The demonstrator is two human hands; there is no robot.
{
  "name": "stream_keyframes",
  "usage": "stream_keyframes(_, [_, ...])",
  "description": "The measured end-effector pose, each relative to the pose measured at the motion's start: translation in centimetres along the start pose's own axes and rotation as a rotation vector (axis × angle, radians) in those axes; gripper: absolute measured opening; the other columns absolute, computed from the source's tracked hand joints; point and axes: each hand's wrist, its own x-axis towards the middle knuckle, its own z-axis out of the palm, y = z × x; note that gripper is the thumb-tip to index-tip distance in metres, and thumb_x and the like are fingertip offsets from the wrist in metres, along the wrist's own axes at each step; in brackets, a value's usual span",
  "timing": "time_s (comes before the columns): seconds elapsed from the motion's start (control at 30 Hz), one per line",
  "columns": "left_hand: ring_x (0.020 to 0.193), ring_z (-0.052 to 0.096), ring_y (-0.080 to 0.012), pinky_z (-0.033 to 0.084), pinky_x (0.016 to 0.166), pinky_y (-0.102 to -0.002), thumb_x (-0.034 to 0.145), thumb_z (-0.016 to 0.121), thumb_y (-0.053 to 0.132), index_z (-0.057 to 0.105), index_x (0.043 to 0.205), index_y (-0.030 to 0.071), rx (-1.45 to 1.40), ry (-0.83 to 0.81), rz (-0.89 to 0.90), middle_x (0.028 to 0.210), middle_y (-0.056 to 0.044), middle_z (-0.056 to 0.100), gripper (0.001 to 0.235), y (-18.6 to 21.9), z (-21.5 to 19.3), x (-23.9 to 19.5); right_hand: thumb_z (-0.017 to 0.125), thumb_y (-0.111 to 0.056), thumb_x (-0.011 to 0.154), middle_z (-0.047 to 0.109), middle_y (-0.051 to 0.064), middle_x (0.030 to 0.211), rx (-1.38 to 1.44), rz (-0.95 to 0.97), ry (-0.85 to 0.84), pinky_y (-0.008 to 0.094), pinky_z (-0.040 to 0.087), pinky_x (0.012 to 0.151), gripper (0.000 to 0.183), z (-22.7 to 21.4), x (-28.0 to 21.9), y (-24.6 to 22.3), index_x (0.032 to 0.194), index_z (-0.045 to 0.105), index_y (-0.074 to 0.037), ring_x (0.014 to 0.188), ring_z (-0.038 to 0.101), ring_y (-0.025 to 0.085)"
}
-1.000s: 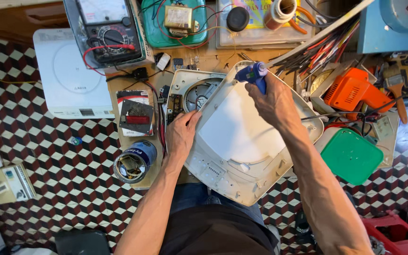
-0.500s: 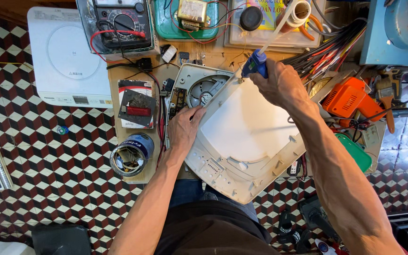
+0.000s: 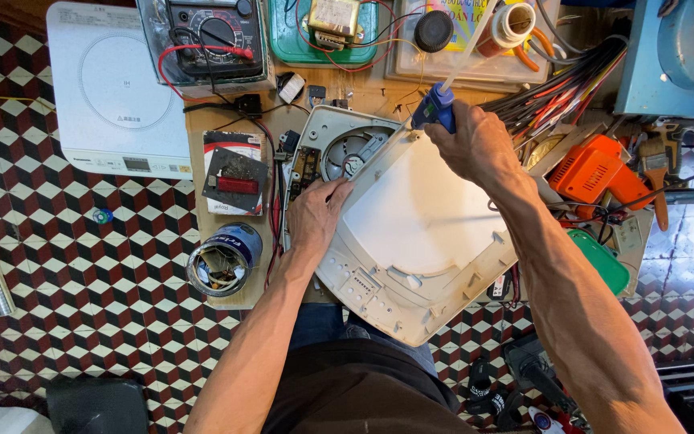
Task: The person uses a hot glue gun to apply glue to the edges of a white plastic appliance casing. They insert a glue stick, apply glue to several points along the rim, and reposition the casing to access different areas.
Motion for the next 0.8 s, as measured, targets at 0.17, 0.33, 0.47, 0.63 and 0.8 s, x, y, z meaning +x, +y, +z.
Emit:
stream_keyframes(0.17, [0.084, 0.072, -0.0302, 0.056, 0.073, -0.042, 0.098, 0.062, 0.042, 0.078, 0.115, 0.014, -0.007, -0.011, -0.006, 0.104, -0.01, 0.075, 0.036, 0.03, -0.04, 0.09, 0.063, -0.046, 0.097, 0.069, 0.029, 0.086, 0.003, 0.015, -0.022, 0.055, 0.053, 0.077, 0.05, 0.08, 0.05, 0.15, 0.104, 0.063, 0.003, 0.082, 0.069, 0.045])
stream_keyframes(0.33, [0.085, 0.072, -0.0314, 0.056, 0.074, -0.043, 0.098, 0.062, 0.042, 0.078, 0.114, 0.014, 0.003, -0.007, 0.009, 0.104, -0.011, 0.074, 0.036, -0.01, -0.06, 0.07, 0.064, -0.046, 0.097, 0.069, 0.03, 0.088, -0.024, -0.011, 0.014, 0.056, 0.052, 0.078, 0.051, 0.47, -0.21, 0.45, 0.105, 0.063, 0.003, 0.084, 0.068, 0.047])
stream_keyframes(0.47, [0.084, 0.072, -0.0313, 0.056, 0.073, -0.042, 0.098, 0.062, 0.042, 0.078, 0.114, 0.014, 0.003, -0.014, -0.002, 0.103, -0.011, 0.074, 0.036, -0.02, -0.08, 0.14, 0.064, -0.047, 0.097, 0.069, 0.03, 0.087, -0.017, -0.009, 0.013, 0.056, 0.052, 0.078, 0.051, 0.6, -0.29, 0.42, 0.105, 0.063, 0.003, 0.083, 0.068, 0.047])
stream_keyframes(0.63, [0.085, 0.072, -0.0314, 0.056, 0.074, -0.042, 0.098, 0.062, 0.042, 0.078, 0.114, 0.014, 0.016, -0.006, 0.006, 0.101, -0.011, 0.075, 0.036, -0.06, 0.03, 0.15, 0.065, -0.048, 0.098, 0.069, 0.029, 0.085, -0.014, 0.02, 0.004, 0.055, 0.053, 0.077, 0.053, 0.66, -0.61, 0.19, 0.104, 0.064, 0.004, 0.082, 0.068, 0.047])
stream_keyframes(0.8, [0.084, 0.072, -0.0308, 0.056, 0.073, -0.042, 0.097, 0.063, 0.042, 0.078, 0.113, 0.014, -0.006, -0.004, 0.009, 0.101, -0.011, 0.074, 0.036, -0.09, 0.02, 0.12, 0.064, -0.046, 0.099, 0.069, 0.028, 0.084, 0.007, -0.029, 0.032, 0.054, 0.053, 0.076, 0.049, 0.64, -0.8, 0.26, 0.107, 0.064, 0.003, 0.08, 0.069, 0.044])
